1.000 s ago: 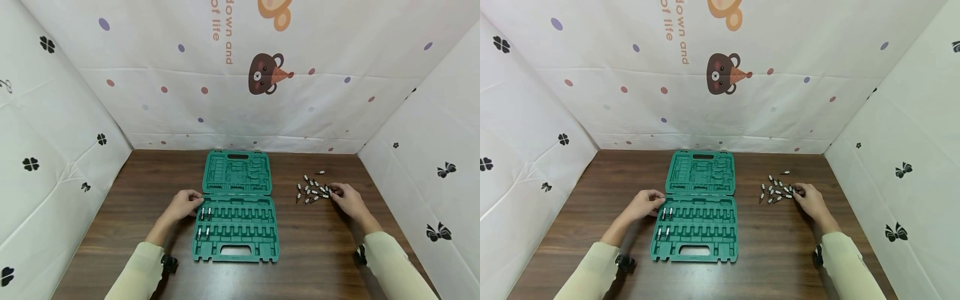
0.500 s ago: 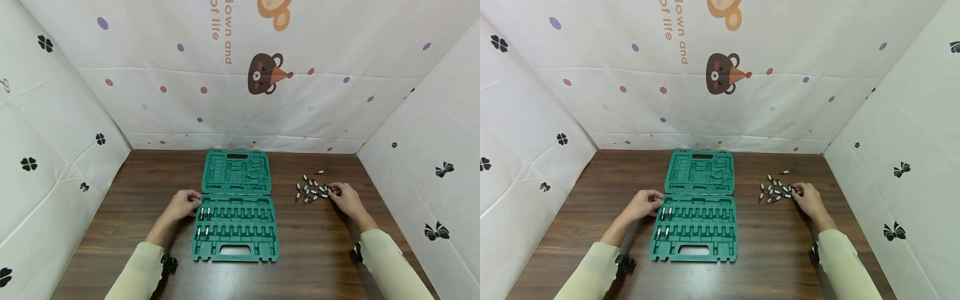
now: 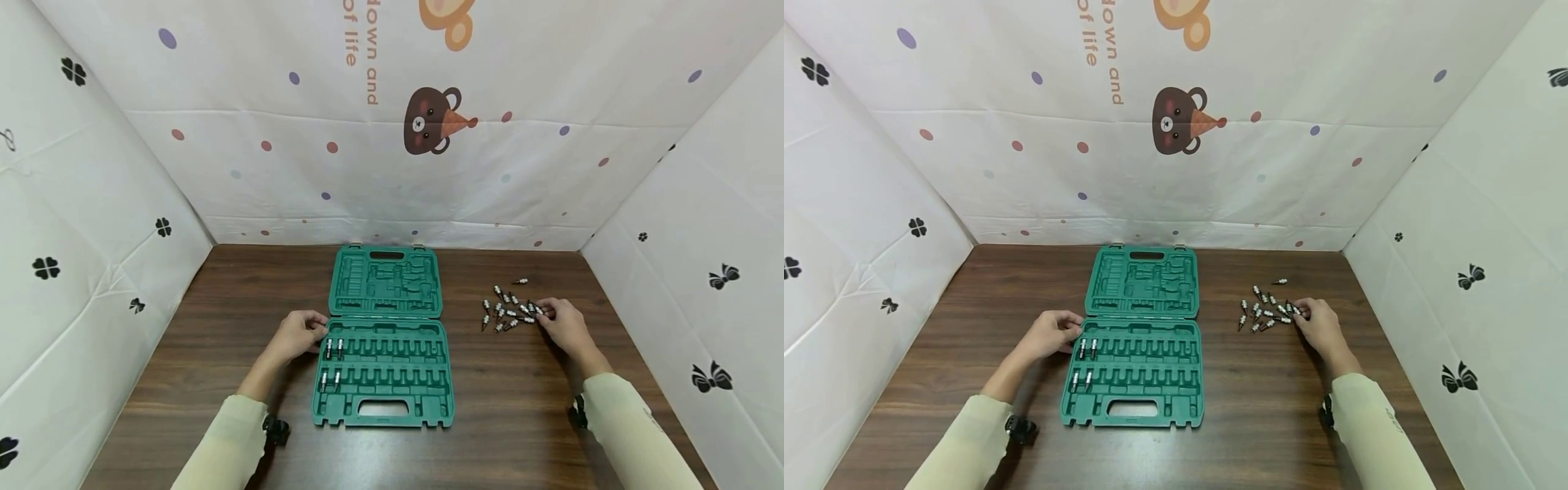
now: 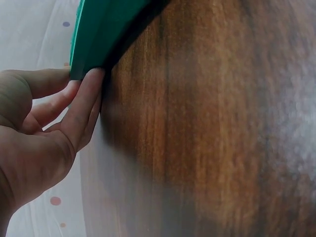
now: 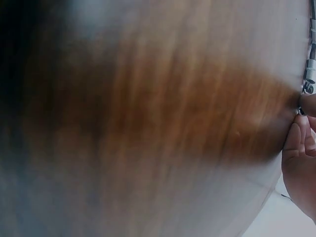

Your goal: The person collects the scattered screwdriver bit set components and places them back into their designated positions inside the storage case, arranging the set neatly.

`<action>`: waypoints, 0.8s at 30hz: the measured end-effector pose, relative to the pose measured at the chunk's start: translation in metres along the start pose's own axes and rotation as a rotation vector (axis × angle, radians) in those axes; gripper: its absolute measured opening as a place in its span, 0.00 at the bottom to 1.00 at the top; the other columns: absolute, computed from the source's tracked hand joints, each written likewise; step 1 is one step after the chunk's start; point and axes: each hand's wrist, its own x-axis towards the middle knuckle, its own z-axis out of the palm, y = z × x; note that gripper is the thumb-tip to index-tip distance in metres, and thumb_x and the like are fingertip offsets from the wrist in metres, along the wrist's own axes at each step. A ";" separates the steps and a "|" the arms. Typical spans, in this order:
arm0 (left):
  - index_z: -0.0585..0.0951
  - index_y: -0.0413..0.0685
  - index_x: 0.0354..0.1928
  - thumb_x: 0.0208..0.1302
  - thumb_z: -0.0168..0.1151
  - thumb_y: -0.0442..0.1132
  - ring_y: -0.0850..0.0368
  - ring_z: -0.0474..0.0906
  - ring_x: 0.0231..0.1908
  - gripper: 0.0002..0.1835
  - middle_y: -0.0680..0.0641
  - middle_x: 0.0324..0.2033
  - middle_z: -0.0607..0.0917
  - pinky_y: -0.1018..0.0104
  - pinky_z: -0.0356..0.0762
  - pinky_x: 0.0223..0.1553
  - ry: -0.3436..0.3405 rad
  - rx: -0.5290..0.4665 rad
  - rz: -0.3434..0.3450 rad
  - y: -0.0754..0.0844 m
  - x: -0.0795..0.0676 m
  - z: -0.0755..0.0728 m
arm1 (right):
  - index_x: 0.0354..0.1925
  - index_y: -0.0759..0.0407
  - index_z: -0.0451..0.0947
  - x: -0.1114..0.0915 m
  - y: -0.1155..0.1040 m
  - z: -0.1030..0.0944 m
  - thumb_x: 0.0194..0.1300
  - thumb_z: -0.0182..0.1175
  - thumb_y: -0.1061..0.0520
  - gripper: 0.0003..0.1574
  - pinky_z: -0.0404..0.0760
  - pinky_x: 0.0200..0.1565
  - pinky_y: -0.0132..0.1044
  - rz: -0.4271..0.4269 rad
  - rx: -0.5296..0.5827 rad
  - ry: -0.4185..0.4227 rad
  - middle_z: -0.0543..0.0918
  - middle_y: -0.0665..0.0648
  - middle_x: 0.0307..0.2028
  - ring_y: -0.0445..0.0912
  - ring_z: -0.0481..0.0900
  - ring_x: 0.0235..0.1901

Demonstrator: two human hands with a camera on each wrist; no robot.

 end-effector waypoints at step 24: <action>0.81 0.33 0.57 0.75 0.59 0.31 0.51 0.84 0.39 0.13 0.37 0.44 0.83 0.55 0.90 0.38 0.016 -0.012 0.002 -0.002 0.000 0.001 | 0.46 0.70 0.80 0.001 -0.004 -0.001 0.71 0.58 0.61 0.11 0.76 0.41 0.44 0.073 0.001 0.090 0.83 0.65 0.39 0.55 0.80 0.39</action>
